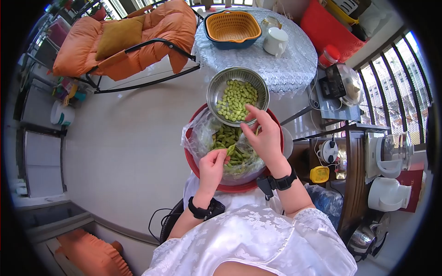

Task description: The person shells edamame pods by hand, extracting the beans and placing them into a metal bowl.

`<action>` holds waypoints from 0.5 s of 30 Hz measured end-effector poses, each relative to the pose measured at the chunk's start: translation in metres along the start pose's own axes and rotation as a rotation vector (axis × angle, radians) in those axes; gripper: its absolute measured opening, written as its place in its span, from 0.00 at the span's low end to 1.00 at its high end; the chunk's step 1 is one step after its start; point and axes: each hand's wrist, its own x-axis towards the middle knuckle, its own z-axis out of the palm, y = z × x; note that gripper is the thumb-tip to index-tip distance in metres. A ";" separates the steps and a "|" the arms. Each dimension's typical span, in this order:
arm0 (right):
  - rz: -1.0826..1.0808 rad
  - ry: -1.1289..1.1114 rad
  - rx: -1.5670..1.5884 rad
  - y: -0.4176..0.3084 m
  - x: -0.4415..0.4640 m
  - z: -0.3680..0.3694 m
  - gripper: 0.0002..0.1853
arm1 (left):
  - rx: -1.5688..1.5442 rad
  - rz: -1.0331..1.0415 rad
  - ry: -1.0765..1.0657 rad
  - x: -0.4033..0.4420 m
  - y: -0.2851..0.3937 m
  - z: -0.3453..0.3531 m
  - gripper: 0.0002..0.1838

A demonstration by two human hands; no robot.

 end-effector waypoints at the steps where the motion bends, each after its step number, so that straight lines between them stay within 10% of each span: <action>1: 0.033 -0.089 0.020 -0.004 -0.006 -0.002 0.12 | -0.005 0.010 0.014 -0.001 0.001 0.000 0.12; 15: -0.014 -0.249 0.016 -0.009 -0.061 0.012 0.07 | -0.166 0.013 0.056 -0.002 0.005 -0.002 0.16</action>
